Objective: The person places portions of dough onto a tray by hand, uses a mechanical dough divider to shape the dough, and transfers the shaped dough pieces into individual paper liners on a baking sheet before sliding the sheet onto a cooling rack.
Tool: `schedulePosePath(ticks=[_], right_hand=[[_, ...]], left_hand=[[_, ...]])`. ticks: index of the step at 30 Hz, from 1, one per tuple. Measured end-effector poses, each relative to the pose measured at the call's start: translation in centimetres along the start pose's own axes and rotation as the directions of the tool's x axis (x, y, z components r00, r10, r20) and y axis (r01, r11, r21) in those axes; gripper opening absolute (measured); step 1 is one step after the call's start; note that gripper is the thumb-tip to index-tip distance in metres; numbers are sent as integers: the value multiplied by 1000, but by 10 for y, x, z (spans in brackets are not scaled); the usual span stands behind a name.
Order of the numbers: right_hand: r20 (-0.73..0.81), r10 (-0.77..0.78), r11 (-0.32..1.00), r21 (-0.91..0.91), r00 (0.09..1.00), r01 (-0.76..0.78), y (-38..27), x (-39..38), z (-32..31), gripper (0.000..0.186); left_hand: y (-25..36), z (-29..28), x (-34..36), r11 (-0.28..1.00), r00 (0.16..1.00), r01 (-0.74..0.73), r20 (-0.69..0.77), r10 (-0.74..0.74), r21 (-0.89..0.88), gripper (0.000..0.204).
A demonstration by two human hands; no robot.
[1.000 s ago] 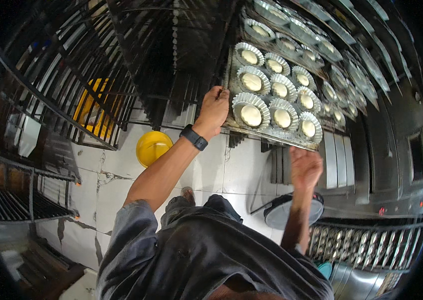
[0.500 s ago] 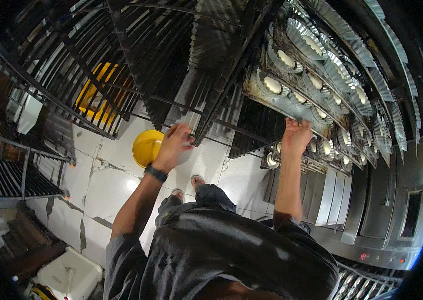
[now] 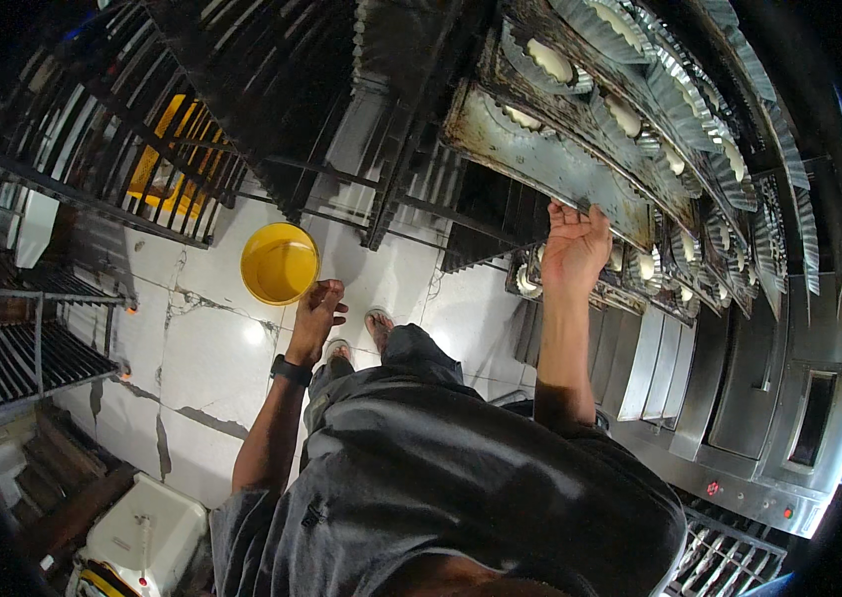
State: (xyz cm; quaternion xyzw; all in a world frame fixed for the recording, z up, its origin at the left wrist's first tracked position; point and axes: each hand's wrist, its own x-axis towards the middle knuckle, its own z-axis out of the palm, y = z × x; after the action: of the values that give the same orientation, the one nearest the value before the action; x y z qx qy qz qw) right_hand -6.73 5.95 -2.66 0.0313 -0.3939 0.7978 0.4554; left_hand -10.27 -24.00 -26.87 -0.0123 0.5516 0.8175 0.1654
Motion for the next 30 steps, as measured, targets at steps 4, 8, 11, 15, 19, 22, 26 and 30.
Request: schedulePosePath(ticks=[4, 8, 11, 15, 19, 22, 26, 30], right_hand=[[45, 19, 998, -59, 999, -16, -4, -1, 1, 17], [50, 49, 997, -59, 998, -46, -11, -21, -10, 16], [126, 32, 999, -28, 992, -28, -15, -18, -11, 18], [42, 39, 997, -71, 998, -36, -15, -14, -13, 17], [52, 101, 995, -20, 994, -100, -2, -9, -13, 18], [141, 121, 980, -172, 983, -96, -11, -11, -26, 26], [189, 106, 970, -234, 976, -60, -38, -29, -39, 45], [148, 116, 945, -320, 982, -63, -34, -150, -21, 40]], left_hand=[[-8, 14, 1, 998, 998, 11, 53, -14, 56, 27], [-20, 7, -11, 986, 995, 66, 59, -76, 156, 32], [-35, 3, -14, 997, 988, -12, 156, 1, 70, 35], [-16, 15, -2, 988, 992, -16, 127, -3, 154, 32], [-8, 0, -8, 990, 999, 32, -6, -32, 137, 34], [-23, -14, -35, 998, 997, -59, 46, 60, -36, 36], [-56, -44, -70, 989, 998, -58, 11, 57, 139, 42], [-124, -119, -166, 965, 959, -160, -199, 202, 210, 29]])
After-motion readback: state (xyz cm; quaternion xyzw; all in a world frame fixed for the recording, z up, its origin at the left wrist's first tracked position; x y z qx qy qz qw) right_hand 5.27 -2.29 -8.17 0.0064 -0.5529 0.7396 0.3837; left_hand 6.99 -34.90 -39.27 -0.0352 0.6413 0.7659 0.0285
